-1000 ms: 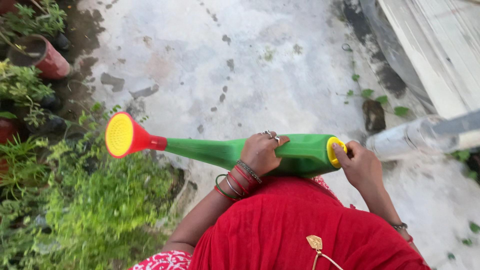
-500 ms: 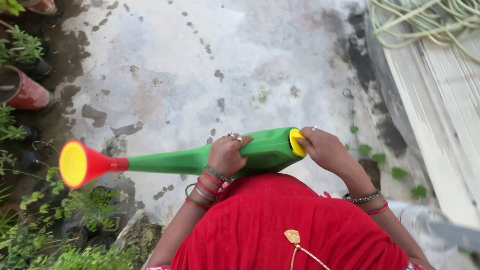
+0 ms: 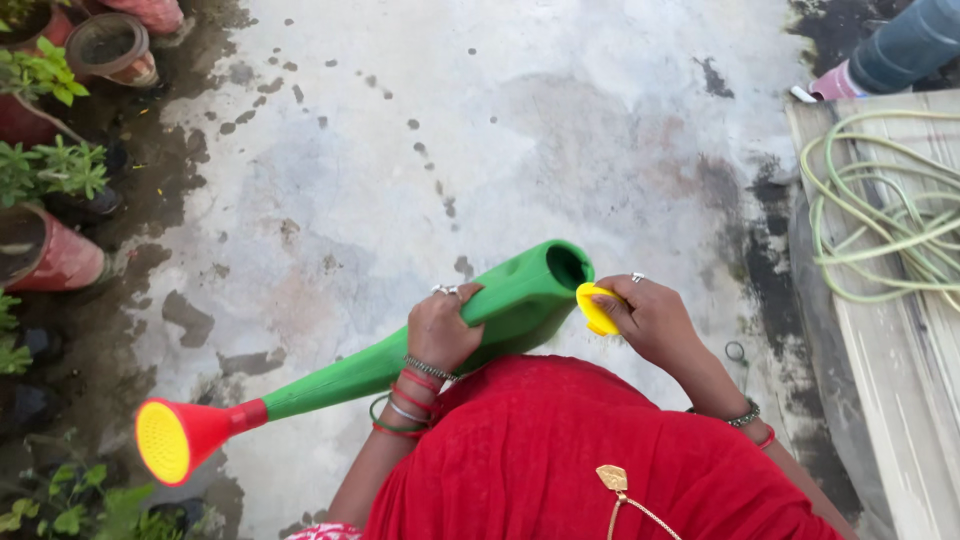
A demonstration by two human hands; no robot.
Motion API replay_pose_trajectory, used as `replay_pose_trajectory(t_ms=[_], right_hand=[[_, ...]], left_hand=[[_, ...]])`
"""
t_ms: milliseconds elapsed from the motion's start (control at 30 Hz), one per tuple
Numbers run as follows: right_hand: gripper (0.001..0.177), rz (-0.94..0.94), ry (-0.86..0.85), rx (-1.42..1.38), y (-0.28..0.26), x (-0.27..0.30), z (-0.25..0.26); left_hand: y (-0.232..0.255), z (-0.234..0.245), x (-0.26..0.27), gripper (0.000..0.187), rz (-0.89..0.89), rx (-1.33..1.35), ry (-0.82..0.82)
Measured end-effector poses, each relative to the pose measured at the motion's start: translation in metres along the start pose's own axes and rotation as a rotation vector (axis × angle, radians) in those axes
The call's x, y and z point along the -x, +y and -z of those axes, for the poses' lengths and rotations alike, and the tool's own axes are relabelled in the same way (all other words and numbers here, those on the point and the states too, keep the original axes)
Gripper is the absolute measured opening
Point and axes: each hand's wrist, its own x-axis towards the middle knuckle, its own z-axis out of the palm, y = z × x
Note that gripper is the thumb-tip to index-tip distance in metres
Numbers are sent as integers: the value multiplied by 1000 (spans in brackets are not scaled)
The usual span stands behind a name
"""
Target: The person fills a green watering can at an outdoor faucet and pours water onto the soil of potted plants in a garden area.
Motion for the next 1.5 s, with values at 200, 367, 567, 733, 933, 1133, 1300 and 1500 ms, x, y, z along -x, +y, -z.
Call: replay_pose_trajectory(t_ms=[200,367,567,733,933,1133,1300,1500], right_hand=[[17,-196,116,-363,84,-137,6],[13,-268,59,-828,173,-267,-1],[14,-171,71,-1017,243,-487,22],[20,-138,16,-937,256,-662,31],[22,-11,-23,-755,271,-839,6],[21,-98,128,-706,307,-1040,-14],[17,7,284,-309,314,-1170,-2],[16,-139,321,-390,348,-1315,6]], left_hand=[[-19,-30,-182,39,-13,106,-12],[-56,-73,-326,35,43,159,-12],[-78,-103,-511,34,69,92,-45],[-95,-99,-639,34,106,-22,-10],[-160,-113,-779,36,192,22,94],[-239,-132,-970,37,200,58,59],[-271,-131,-1135,38,121,58,-30],[-310,-150,-1315,35,92,186,-107]])
